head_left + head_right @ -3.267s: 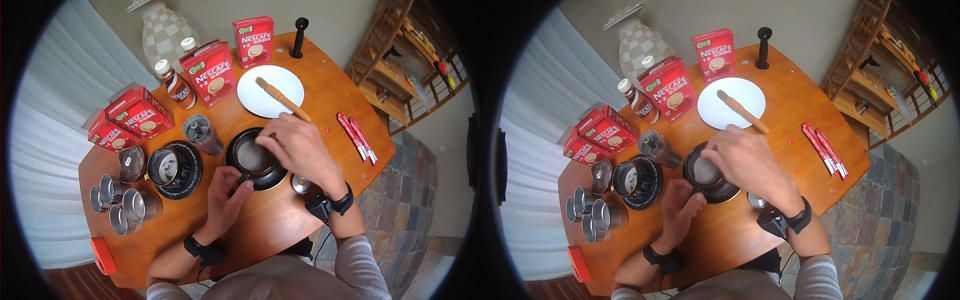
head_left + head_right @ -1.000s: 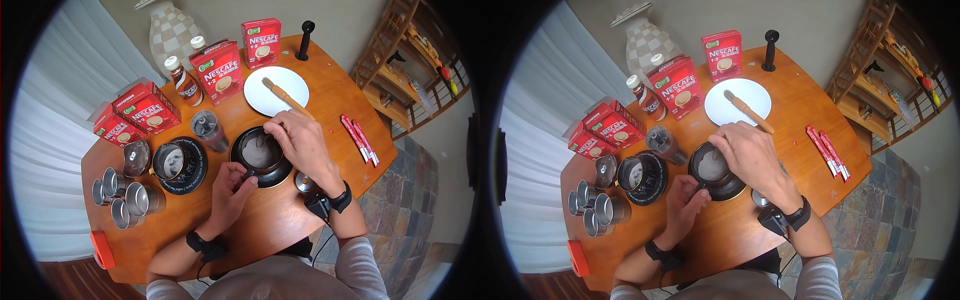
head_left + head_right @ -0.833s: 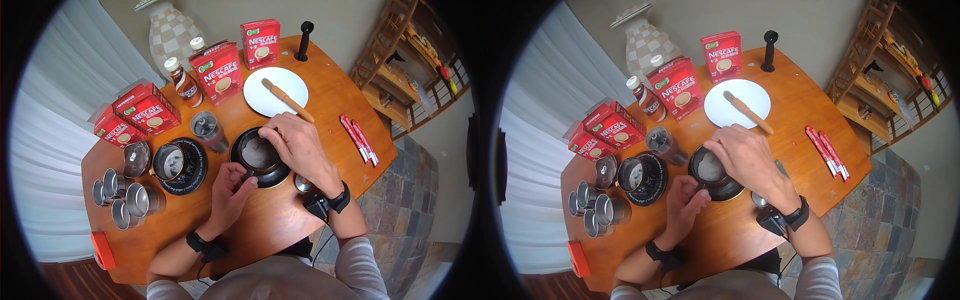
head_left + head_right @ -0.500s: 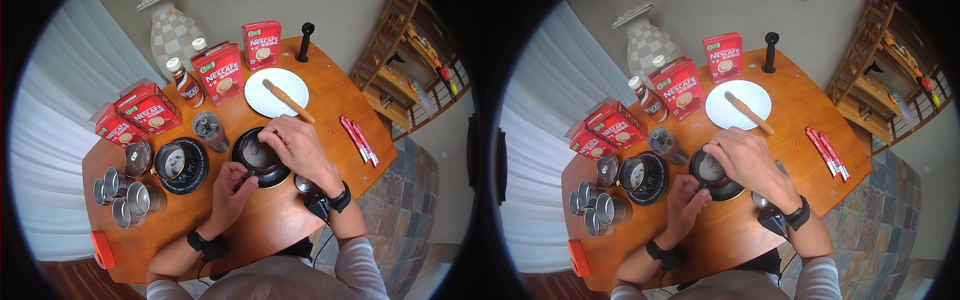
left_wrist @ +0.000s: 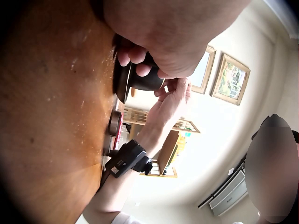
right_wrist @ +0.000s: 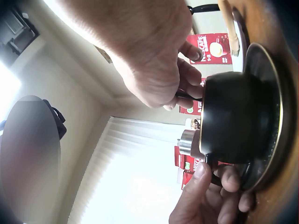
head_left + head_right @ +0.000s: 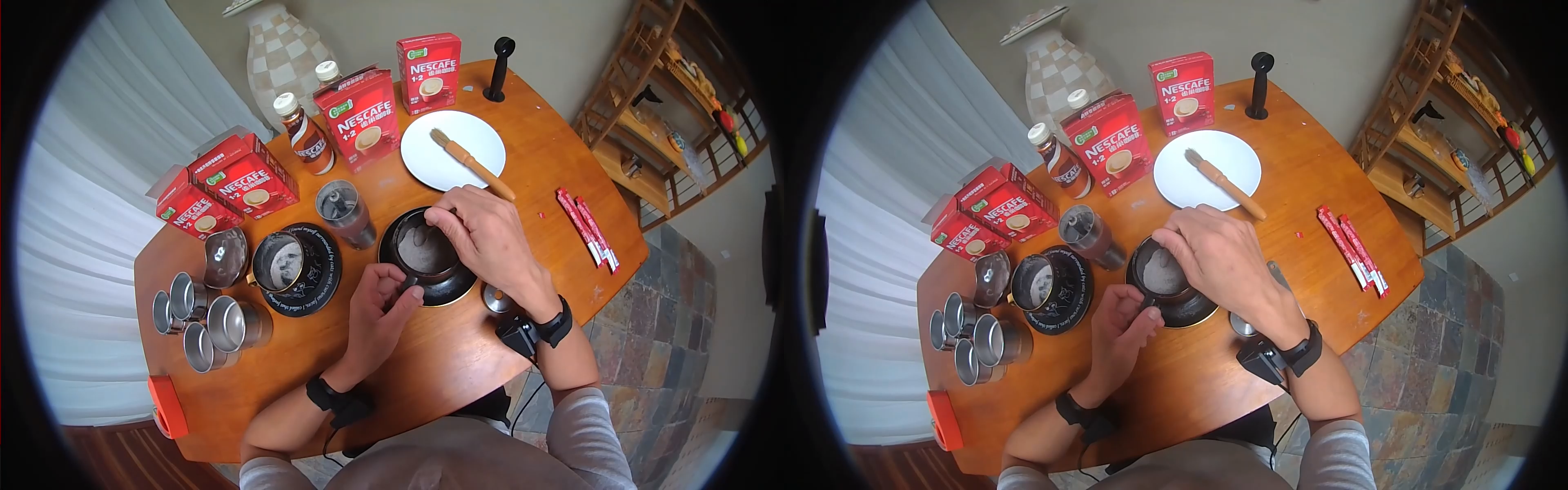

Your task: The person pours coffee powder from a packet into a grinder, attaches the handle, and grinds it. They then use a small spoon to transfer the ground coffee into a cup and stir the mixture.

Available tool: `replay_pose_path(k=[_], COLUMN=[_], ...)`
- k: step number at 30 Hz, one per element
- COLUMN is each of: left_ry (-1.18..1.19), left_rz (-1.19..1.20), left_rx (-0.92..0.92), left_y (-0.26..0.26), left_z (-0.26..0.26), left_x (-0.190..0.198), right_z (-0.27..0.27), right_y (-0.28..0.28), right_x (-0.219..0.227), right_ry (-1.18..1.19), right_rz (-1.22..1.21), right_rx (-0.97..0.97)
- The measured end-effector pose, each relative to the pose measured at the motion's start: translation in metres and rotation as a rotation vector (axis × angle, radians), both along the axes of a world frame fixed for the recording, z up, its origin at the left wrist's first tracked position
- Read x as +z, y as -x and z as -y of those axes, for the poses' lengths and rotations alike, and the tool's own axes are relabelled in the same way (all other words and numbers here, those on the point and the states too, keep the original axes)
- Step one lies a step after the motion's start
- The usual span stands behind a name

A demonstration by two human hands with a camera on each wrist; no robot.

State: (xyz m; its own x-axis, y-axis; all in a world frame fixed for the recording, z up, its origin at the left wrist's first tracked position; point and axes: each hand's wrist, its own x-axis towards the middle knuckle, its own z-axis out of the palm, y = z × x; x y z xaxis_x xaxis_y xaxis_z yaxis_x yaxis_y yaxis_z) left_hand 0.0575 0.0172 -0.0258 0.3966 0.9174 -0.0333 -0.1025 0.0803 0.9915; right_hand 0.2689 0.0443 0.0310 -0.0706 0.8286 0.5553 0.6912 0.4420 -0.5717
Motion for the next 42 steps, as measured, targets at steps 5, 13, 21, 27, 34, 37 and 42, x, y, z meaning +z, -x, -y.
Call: replay_pose_path(k=[5, 13, 21, 27, 34, 37, 42], left_ry=[-0.009, 0.055, 0.060, -0.007, 0.050, 0.059, 0.053], left_rz=[-0.007, -0.011, 0.002, -0.011, -0.020, -0.006, -0.005], left_rx=[-0.002, -0.031, -0.023, -0.013, -0.027, -0.022, -0.032], left_y=[0.0004, 0.0031, 0.0022, 0.0017, 0.0032, 0.0016, 0.0024], left_z=[0.0002, -0.0004, -0.0003, -0.0013, -0.0012, -0.0003, -0.0007], left_x=[-0.0010, 0.0015, 0.0025, -0.0048, -0.0005, 0.0026, 0.0019], right_z=[0.0000, 0.0003, -0.0012, -0.0001, 0.0004, 0.0002, 0.0003], right_y=[-0.0006, -0.0003, -0.0011, -0.0036, -0.0018, -0.0015, -0.0020], right_x=[-0.0005, -0.0003, -0.0017, 0.0006, 0.0017, 0.0005, -0.0007], right_ry=[0.001, -0.002, 0.014, 0.045, 0.057, 0.064, 0.028], right_rz=[0.001, -0.006, -0.026, -0.011, 0.003, -0.007, 0.007], right_rx=[-0.001, 0.004, 0.013, 0.049, 0.031, 0.032, 0.067])
